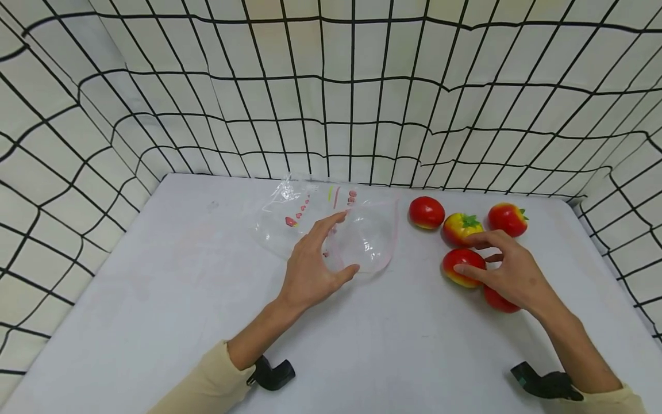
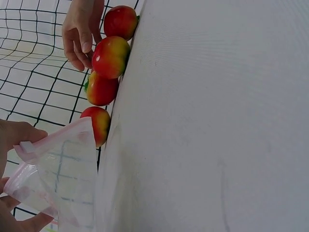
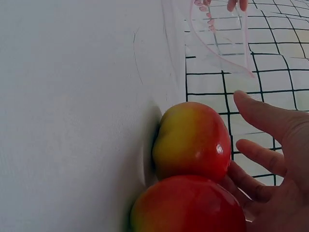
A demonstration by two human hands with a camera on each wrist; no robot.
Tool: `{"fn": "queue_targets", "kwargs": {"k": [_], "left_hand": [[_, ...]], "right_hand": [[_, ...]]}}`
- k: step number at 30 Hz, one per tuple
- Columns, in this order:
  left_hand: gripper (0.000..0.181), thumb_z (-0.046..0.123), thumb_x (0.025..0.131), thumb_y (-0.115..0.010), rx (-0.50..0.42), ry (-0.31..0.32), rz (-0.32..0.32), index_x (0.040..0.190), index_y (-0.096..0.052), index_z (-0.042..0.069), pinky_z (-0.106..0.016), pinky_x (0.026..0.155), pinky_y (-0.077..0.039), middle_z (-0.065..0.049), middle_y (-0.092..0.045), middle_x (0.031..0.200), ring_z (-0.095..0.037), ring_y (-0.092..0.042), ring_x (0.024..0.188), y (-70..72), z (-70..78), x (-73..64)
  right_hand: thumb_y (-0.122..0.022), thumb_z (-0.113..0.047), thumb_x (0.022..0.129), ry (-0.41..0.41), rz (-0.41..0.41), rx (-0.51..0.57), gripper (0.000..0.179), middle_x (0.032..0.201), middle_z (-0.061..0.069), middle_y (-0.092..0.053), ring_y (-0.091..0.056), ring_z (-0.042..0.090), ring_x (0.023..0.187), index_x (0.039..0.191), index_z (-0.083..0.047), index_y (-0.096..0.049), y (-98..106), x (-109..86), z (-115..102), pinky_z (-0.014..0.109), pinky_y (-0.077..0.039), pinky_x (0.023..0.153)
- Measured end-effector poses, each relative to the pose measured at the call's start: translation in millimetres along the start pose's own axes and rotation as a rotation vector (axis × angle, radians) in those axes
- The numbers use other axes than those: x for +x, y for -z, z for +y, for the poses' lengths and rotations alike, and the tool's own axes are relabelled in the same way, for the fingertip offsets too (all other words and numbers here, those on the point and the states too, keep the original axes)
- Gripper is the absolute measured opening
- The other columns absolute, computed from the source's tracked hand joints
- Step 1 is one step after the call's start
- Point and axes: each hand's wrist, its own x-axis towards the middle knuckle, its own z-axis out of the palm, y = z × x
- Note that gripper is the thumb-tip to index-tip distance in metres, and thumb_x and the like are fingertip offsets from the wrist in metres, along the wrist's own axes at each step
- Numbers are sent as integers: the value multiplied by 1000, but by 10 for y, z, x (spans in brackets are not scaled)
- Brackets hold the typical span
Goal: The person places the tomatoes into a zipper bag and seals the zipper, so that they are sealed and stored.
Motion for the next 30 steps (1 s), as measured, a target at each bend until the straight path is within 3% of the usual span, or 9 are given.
{"fn": "queue_targets", "kwargs": {"k": [4, 8, 19, 30], "left_hand": [[91, 28, 72, -90, 3, 4, -2, 153, -48, 31, -49, 105, -51, 10, -58, 150, -16, -60, 129, -1, 6, 0], [91, 28, 73, -90, 1, 16, -8, 153, -48, 32, -49, 106, -51, 11, -58, 150, -15, -59, 130, -2, 10, 6], [91, 26, 73, -91, -15, 16, -15, 153, -48, 31, -52, 107, -51, 4, -59, 150, -20, -60, 131, -16, 13, 14], [91, 27, 74, -91, -12, 16, -25, 154, -47, 31, -51, 108, -51, 9, -58, 151, -22, -60, 132, -21, 10, 20]], "right_hand": [[-89, -29, 83, 1, -41, -10, 69, 137, 22, -58, -59, 42, 119, 139, -5, -57, -13, -1, 19, 42, -63, 84], [-90, -29, 81, 8, -87, -6, 71, 138, 22, -56, -57, 43, 121, 140, -7, -57, -38, -3, 17, 55, -63, 88], [-94, -35, 76, 17, -173, -28, 78, 141, 23, -55, -54, 46, 124, 141, -11, -58, -59, 10, -47, 52, -65, 83], [-95, -19, 73, 100, -199, -23, 78, 135, 19, -61, -57, 40, 123, 140, -9, -58, -27, 20, -19, 48, -65, 86]]}}
